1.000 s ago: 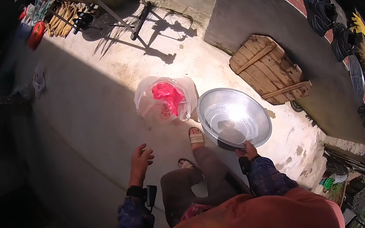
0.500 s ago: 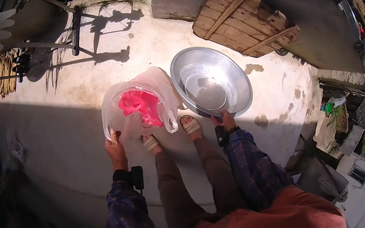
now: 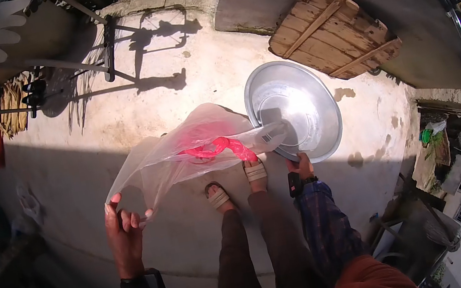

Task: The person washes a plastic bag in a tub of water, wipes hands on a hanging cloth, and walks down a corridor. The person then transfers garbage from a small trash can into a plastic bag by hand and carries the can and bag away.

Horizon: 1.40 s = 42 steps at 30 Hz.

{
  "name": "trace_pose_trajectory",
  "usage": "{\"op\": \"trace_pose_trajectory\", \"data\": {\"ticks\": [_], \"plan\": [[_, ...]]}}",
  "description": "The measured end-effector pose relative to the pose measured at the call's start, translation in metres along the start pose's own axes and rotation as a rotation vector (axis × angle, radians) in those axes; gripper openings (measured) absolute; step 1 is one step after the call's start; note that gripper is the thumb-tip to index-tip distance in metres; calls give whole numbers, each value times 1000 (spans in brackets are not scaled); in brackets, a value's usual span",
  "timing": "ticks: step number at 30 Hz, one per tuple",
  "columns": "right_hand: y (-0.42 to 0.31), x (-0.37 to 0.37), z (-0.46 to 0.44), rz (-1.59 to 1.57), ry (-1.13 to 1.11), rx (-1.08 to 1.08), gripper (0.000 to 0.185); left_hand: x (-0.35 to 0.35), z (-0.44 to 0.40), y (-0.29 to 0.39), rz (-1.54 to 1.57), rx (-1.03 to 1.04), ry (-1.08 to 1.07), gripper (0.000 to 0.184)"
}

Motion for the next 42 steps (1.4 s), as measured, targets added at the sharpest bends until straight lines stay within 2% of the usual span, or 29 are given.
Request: {"op": "trace_pose_trajectory", "data": {"ticks": [2, 3, 4, 6, 8, 9, 11, 12, 14, 15, 16, 18, 20, 21, 24, 26, 28, 30, 31, 32, 34, 36, 38, 39, 40, 41, 42], "plan": [[-23, 34, 7, -400, 337, 348, 24, -8, 9, -1, 40, 22, -1, 32], [6, 28, -3, -394, 335, 361, 24, -15, 12, -5, 40, 22, 13, 32], [50, 7, -23, 67, 138, 39, 24, -28, 13, -8, 37, 21, 112, 33], [68, 10, -27, 525, -80, -277, 24, -52, 16, -17, 24, 18, 322, 38], [31, 50, -8, 362, -71, -177, 25, -73, 24, -23, 91, 33, 378, 39], [37, 52, -14, 364, -74, -175, 25, -84, 29, -26, 159, 53, 426, 40], [62, 49, -28, -145, 63, 99, 22, -96, 37, -29, 174, 84, 447, 42], [59, 58, -33, -145, 58, 102, 22, -100, 40, -31, 125, 33, 463, 41], [51, 74, -31, -348, 340, 398, 19, -112, 43, -41, 48, -48, 544, 41], [77, 58, -43, -344, 341, 404, 19, -110, 39, -44, 47, -52, 551, 41], [123, 26, -63, -153, 180, 226, 18, -103, 39, -49, 45, -66, 515, 44], [140, 22, -59, 40, -16, 94, 17, -91, 46, -56, 43, -75, 534, 47], [91, 63, -45, -313, 230, 420, 20, -76, 34, -62, -3, -82, 429, 52], [91, 66, -39, -305, 216, 444, 20, -70, 32, -64, -1, -76, 458, 52], [89, 53, -32, -266, 56, 401, 25, -59, 24, -69, -6, -83, 345, 49], [86, 53, -12, 172, -404, 211, 26, -57, 25, -69, -38, -90, 372, 48], [55, 75, 30, 563, -731, -146, 27, -56, 30, -69, -54, -90, 410, 46], [-50, 174, 121, 46, -512, 428, 30, -57, 35, -70, -34, -82, 431, 43], [-67, 202, 152, 112, -745, 408, 31, -59, 37, -72, -10, -67, 441, 43], [-85, 231, 183, 166, -974, 356, 34, -61, 39, -74, 6, -70, 436, 42], [-105, 292, 217, 447, -1287, -342, 44, -62, 43, -76, 41, -47, 430, 40], [-109, 356, 230, 543, -1333, -858, 54, -63, 50, -77, 72, -10, 454, 33], [-94, 400, 231, 1044, -1297, -1146, 62, -72, 56, -79, 122, 7, 450, 32], [-76, 409, 223, 1220, -1289, -1163, 67, -78, 60, -81, 153, 3, 434, 31], [-65, 417, 211, 1391, -1393, -1150, 66, -84, 65, -82, 171, 11, 440, 31], [-51, 419, 198, 1607, -1471, -1130, 57, -91, 68, -83, 214, 25, 430, 30], [-28, 413, 183, 1735, -1473, -1063, 36, -98, 72, -84, 259, 40, 419, 29]]}}
Point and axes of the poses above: each hand's wrist, its own z-axis away from the middle knuckle, its own x-axis out of the palm, y = z × x, the point moved 2 cm from there along -z, towards the middle knuckle, and after that the axes turned 13 degrees about -x, right-handed, at the moved point
